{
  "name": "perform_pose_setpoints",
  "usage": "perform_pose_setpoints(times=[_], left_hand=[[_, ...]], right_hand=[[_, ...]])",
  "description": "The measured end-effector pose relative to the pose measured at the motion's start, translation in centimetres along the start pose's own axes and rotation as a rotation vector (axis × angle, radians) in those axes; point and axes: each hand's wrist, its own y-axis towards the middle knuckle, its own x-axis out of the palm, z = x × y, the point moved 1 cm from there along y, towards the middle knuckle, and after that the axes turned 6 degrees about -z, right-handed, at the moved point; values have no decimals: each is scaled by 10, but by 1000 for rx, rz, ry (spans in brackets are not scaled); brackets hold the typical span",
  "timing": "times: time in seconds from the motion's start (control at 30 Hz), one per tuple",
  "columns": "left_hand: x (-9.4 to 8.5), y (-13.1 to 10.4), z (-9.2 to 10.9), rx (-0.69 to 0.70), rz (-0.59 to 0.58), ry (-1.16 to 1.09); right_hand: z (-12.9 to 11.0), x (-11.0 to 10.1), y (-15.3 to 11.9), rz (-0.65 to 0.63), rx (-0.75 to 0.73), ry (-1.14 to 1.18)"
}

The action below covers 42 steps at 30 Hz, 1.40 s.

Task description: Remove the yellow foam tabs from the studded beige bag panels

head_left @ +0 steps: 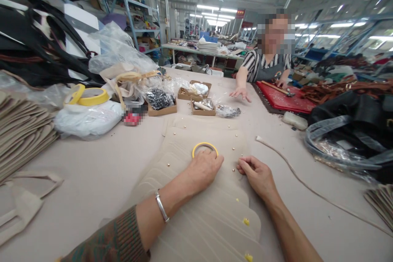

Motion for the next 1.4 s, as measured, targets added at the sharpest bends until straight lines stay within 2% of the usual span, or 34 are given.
perform_pose_setpoints(times=[0.13, 0.23, 0.57, 0.77, 0.9, 0.97, 1.03, 1.13, 1.4], left_hand=[[5, -4, -1, 0, 42, -22], [9, -1, -1, 14, 55, -49], [14, -3, 1, 34, 36, -59], [16, -2, 0, 33, 59, -56], [19, -1, -1, 30, 70, -64], [18, -1, -1, 26, 67, -66], [17, -2, -1, 27, 69, -69], [12, -6, 0, 36, 79, -91], [2, -15, 1, 65, 87, -175]], right_hand=[[-5, -3, -4, -145, 160, 79], [-9, -1, -11, -245, 244, 23], [-20, 12, -10, -165, 60, -512], [-10, 3, -12, -92, 36, -471], [-2, -4, -19, -158, 120, -327], [-2, -2, -23, -143, 39, -367], [-4, 2, -27, -77, -68, -448], [-7, 10, -28, -3, -126, -542], [-11, 14, -15, -97, -97, -551]])
